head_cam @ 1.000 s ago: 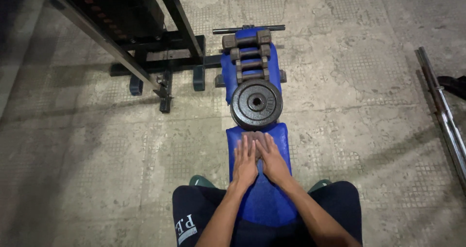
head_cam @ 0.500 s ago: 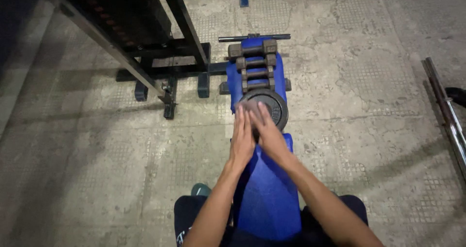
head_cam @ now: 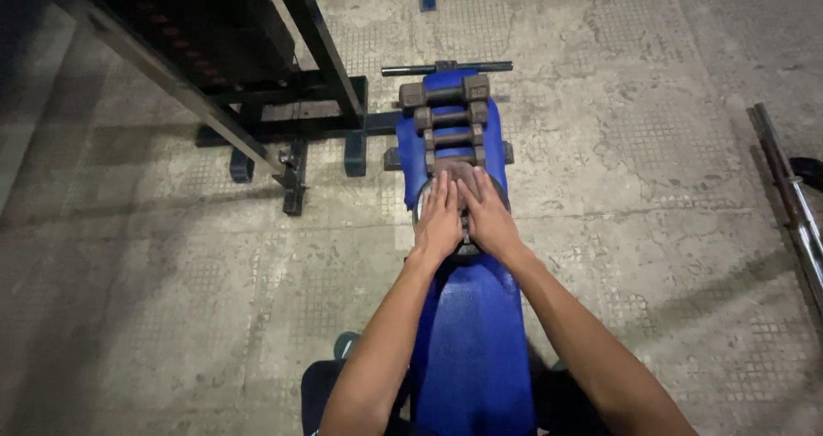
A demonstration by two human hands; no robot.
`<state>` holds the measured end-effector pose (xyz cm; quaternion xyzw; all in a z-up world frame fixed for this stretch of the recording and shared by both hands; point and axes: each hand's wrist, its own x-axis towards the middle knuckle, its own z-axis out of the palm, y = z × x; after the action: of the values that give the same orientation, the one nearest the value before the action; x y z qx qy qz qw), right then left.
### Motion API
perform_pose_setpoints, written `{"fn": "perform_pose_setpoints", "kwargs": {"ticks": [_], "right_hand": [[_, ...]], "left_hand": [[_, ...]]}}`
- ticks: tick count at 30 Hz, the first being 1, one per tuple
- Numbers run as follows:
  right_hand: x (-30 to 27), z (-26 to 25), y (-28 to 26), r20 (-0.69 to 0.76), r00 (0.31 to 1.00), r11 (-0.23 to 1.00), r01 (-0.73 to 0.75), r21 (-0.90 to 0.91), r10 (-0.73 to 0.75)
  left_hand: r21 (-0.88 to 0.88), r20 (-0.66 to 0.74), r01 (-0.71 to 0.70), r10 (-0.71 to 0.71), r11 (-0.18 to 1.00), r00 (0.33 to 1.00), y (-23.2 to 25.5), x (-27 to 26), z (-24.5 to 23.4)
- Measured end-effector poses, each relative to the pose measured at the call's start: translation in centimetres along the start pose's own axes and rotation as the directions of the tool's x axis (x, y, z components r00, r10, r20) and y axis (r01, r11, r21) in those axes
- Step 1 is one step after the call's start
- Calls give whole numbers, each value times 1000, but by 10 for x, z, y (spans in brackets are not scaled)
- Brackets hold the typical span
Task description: Cleaning and polishing gym equipment including barbell bars, weight benches, and weight plates using sandpaper and a cloth.
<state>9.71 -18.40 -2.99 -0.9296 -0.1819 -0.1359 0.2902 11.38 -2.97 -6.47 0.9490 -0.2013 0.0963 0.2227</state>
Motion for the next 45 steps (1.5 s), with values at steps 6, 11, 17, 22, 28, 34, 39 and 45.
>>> {"fn": "perform_pose_setpoints", "kwargs": {"ticks": [6,11,17,22,28,34,39,45], "right_hand": [[1,-19,-10,-89,988,991,-126,-38,122],[-13,7,16,-58,921,923,-384,19,385],[-6,13,12,-35,881,880,-474,-27,473],[5,-6,-7,30,831,829,-551,-96,555],[11,3,2,41,824,822,-558,-117,565],[-2,3,0,74,812,814,-570,-111,579],[-31,-14,-35,100,788,794,-599,-105,608],[-85,-23,-68,112,792,800,-592,-96,599]], "left_hand": [[-79,-30,186,-189,979,982,23,-4,-49],[-88,-54,281,-286,956,957,12,-2,-19],[3,22,436,-436,900,900,27,12,-33],[-7,71,507,-506,862,860,32,18,-44],[-15,125,519,-513,855,849,32,23,-46],[42,142,473,-474,880,869,36,5,-41],[-23,142,499,-491,866,859,50,-33,-50],[-11,110,484,-480,875,871,59,-95,-40]]}}
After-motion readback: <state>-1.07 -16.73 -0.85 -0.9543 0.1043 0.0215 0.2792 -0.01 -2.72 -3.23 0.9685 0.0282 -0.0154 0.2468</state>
